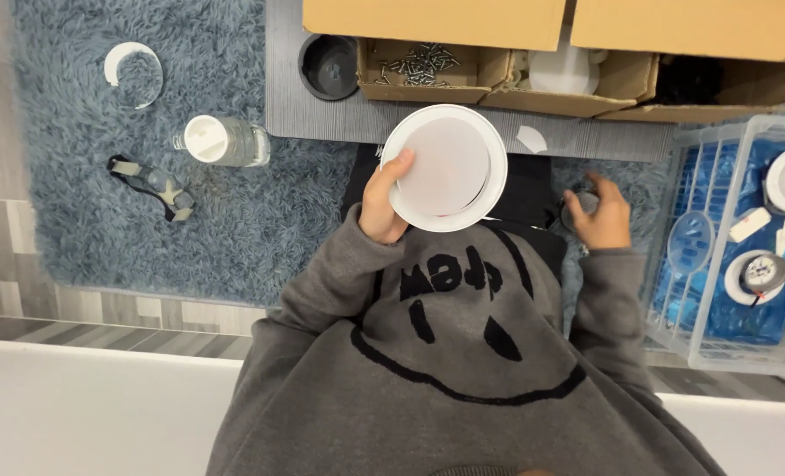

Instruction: Assembling recessed LED ceiling lights by fitting LED modules into housings and using a screwdriver to secure them.

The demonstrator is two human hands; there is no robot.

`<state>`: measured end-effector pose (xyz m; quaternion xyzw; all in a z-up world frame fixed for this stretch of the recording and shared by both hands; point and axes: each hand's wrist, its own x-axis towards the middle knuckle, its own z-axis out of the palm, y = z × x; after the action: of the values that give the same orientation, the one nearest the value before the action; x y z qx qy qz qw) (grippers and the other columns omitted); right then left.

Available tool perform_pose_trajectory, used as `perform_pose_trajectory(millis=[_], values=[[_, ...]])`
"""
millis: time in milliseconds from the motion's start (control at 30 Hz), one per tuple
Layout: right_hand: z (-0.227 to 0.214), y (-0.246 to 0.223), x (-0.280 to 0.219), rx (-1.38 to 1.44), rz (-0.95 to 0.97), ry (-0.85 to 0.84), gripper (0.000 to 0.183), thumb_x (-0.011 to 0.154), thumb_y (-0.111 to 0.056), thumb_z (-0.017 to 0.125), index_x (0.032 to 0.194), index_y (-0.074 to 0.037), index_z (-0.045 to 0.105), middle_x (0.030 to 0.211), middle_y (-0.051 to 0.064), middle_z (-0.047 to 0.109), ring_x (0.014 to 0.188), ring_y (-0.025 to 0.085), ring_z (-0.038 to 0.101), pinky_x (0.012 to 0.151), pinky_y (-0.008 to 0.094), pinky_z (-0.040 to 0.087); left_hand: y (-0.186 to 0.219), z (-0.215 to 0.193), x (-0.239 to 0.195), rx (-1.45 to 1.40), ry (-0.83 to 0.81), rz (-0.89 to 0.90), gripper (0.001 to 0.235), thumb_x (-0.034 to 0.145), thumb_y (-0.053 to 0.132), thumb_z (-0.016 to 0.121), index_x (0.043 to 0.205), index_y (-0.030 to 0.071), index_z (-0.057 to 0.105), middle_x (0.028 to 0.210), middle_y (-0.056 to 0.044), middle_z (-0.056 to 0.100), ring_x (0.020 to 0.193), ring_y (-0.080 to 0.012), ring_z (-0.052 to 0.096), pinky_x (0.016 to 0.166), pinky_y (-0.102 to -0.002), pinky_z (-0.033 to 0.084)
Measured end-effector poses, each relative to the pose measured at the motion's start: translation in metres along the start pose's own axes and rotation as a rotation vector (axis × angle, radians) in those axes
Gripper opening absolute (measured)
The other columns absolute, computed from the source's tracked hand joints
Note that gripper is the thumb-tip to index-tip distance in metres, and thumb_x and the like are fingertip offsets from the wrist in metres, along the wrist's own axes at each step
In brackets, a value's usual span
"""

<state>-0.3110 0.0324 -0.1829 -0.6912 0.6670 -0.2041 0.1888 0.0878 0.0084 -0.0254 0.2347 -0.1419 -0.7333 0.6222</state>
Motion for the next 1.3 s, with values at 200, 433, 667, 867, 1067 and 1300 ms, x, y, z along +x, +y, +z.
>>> perform_pose_trajectory(millis=[200, 433, 667, 867, 1067, 1300], values=[[-0.085, -0.165, 0.021, 0.643, -0.326, -0.014, 0.031, 0.106, -0.014, 0.076, 0.128, 0.008, 0.076, 0.113, 0.021, 0.079, 0.094, 0.033, 0.080, 0.079, 0.039, 0.063, -0.018, 0.001, -0.009, 0.365, -0.005, 0.049, 0.026, 0.112, 0.021, 0.064, 0.115, -0.005, 0.071, 0.090, -0.026, 0.079, 0.070, -0.0302, 0.080, 0.047, -0.036, 0.065], [-0.090, -0.252, 0.042, 0.658, -0.522, 0.117, 0.019, 0.098, 0.000, 0.084, 0.115, 0.008, 0.081, 0.087, 0.019, 0.073, 0.069, 0.037, 0.071, 0.066, 0.041, 0.056, -0.019, 0.009, -0.017, 0.621, -0.266, 0.145, 0.050, 0.119, 0.016, 0.048, 0.165, -0.003, 0.041, 0.095, -0.027, 0.080, 0.081, -0.0288, 0.083, 0.051, -0.028, 0.065], [-0.134, -0.215, 0.083, 0.419, -0.777, 0.461, 0.011, 0.108, 0.024, 0.069, 0.115, 0.016, 0.073, 0.105, 0.031, 0.076, 0.093, 0.042, 0.071, 0.085, 0.049, 0.061, -0.001, -0.018, -0.011, 0.602, -0.256, 0.062, 0.057, 0.123, 0.031, 0.037, 0.171, 0.001, 0.028, 0.096, -0.020, 0.078, 0.074, -0.0305, 0.079, 0.048, -0.030, 0.055], [-0.109, -0.181, 0.107, -0.213, -0.703, 0.394, 0.023, 0.107, 0.001, 0.093, 0.127, 0.001, 0.082, 0.124, 0.019, 0.077, 0.110, 0.031, 0.064, 0.097, 0.045, 0.045, -0.003, -0.020, -0.005, 0.503, -0.298, 0.076, 0.056, 0.124, 0.034, 0.035, 0.167, -0.001, 0.034, 0.095, -0.018, 0.076, 0.073, -0.0301, 0.079, 0.047, -0.029, 0.055], [-0.064, -0.214, 0.066, 0.560, -0.578, 0.071, 0.045, 0.105, -0.018, 0.079, 0.144, 0.004, 0.071, 0.131, 0.026, 0.072, 0.075, 0.036, 0.071, 0.059, 0.042, 0.057, -0.011, -0.029, -0.001, 0.536, -0.391, 0.185, 0.066, 0.122, 0.032, 0.020, 0.142, -0.020, 0.056, 0.066, -0.023, 0.077, 0.048, -0.0255, 0.075, 0.033, -0.026, 0.055], [-0.060, -0.218, 0.057, 0.945, -0.424, -0.057, 0.032, 0.109, -0.001, 0.064, 0.135, 0.014, 0.056, 0.094, 0.023, 0.080, 0.046, 0.019, 0.069, 0.043, 0.029, 0.053, 0.002, -0.024, 0.006, 0.747, -0.275, 0.304, 0.037, 0.114, 0.023, 0.059, 0.132, -0.007, 0.070, 0.088, -0.020, 0.082, 0.059, -0.0189, 0.073, 0.049, -0.027, 0.059]])
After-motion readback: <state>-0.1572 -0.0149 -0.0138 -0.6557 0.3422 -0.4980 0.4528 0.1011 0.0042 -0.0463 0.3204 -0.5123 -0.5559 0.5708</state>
